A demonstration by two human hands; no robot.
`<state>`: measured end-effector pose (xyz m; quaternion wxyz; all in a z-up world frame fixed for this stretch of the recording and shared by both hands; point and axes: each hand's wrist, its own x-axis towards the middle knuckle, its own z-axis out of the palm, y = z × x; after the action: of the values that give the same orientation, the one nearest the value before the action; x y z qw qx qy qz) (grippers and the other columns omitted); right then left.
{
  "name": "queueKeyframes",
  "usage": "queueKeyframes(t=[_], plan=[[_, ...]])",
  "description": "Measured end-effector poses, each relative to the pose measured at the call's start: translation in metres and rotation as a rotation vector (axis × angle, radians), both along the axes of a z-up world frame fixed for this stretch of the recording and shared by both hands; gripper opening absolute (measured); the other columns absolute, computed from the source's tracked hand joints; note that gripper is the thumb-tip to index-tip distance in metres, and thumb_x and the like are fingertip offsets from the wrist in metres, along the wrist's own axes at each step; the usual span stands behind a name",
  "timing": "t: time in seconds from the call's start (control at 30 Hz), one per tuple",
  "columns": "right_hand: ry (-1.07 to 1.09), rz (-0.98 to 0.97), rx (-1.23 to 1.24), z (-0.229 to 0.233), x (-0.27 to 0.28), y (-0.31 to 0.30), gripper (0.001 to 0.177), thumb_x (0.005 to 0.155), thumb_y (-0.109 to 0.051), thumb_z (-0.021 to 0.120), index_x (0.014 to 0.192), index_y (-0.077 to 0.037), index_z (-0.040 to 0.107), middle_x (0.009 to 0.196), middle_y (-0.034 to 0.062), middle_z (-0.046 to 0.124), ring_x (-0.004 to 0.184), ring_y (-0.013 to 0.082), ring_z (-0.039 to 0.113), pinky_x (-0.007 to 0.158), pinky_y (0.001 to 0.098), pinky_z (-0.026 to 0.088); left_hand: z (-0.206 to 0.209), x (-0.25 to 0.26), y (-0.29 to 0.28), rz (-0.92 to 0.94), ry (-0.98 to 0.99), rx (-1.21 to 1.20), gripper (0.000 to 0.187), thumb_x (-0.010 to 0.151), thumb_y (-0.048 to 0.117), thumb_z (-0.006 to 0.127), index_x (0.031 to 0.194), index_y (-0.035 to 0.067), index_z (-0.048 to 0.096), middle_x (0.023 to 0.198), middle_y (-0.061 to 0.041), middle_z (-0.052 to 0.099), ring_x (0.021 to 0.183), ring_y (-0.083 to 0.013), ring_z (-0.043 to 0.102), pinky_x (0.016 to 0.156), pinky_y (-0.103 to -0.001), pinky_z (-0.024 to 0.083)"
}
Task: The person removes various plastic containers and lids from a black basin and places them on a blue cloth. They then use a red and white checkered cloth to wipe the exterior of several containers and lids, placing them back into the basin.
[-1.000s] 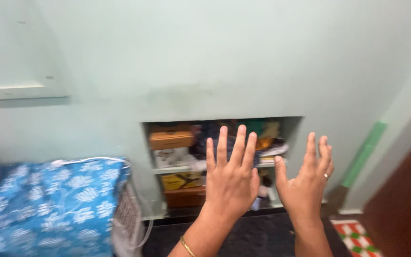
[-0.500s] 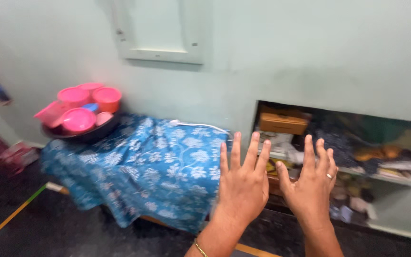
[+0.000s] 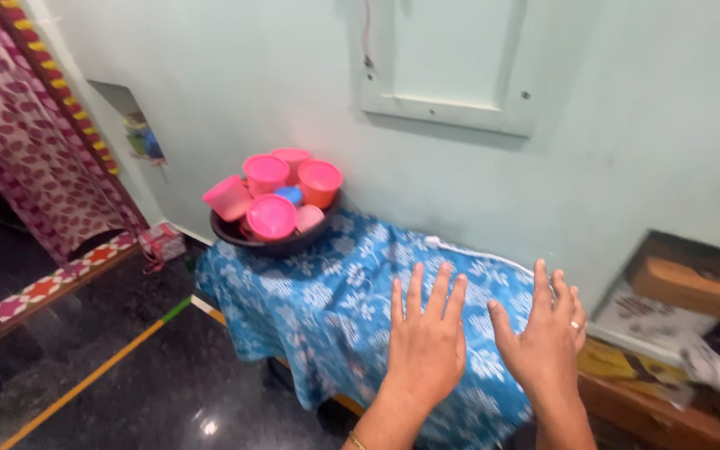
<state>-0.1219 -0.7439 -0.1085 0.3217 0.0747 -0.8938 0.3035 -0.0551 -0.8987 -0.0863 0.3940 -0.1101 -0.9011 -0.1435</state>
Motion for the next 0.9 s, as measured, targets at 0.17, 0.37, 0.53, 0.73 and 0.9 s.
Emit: queueKeyframes(t=[0.17,0.37,0.53,0.73,0.9], plan=[[-0.021,0.035,0.037,0.002,-0.059,-0.077,0.090,0.081,-0.048,0.071,0.156,-0.011,0.038,0.156,0.0274,0.037,0.146,0.0495,0.029,0.116,0.0620,0.023,-0.006,-0.051,-0.074,0.027,-0.004,0.020,0.057,0.092,0.016,0.061,0.148,0.005,0.052,0.158,-0.018,0.044,0.149,-0.0447,0.030,0.119,-0.064,0.016],[-0.097,0.053,0.089,0.000,-0.108,-0.166,0.094,0.078,-0.047,0.073,0.156,-0.014,0.033,0.156,0.0235,0.037,0.145,0.0484,0.027,0.112,0.0648,0.021,-0.015,-0.095,-0.149,0.002,-0.073,0.071,0.064,0.090,0.022,0.063,0.148,0.002,0.048,0.157,-0.021,0.041,0.148,-0.0465,0.026,0.117,-0.064,0.014],[-0.065,0.025,0.083,-0.014,-0.144,-0.220,0.093,0.079,-0.050,0.072,0.156,-0.013,0.033,0.154,0.0234,0.039,0.145,0.0483,0.029,0.115,0.0638,0.023,-0.022,-0.137,-0.208,-0.051,-0.086,0.095,0.066,0.091,0.026,0.063,0.150,0.000,0.046,0.157,-0.022,0.040,0.148,-0.0465,0.025,0.118,-0.063,0.013],[-0.115,-0.121,0.137,-0.017,-0.181,-0.270,0.095,0.079,-0.050,0.072,0.157,-0.013,0.032,0.155,0.0229,0.039,0.145,0.0472,0.030,0.115,0.0630,0.023,-0.022,-0.189,-0.274,-0.146,-0.094,0.083,0.066,0.091,0.025,0.064,0.150,0.000,0.046,0.158,-0.022,0.040,0.149,-0.0458,0.025,0.119,-0.063,0.013],[-0.061,-0.109,0.129,-0.023,-0.203,-0.326,0.093,0.080,-0.046,0.072,0.156,-0.009,0.033,0.153,0.0258,0.040,0.143,0.0495,0.032,0.115,0.0606,0.025,-0.030,-0.212,-0.328,-0.197,-0.127,0.092,0.069,0.088,0.023,0.067,0.150,0.000,0.046,0.158,-0.022,0.040,0.148,-0.0452,0.026,0.118,-0.063,0.015]])
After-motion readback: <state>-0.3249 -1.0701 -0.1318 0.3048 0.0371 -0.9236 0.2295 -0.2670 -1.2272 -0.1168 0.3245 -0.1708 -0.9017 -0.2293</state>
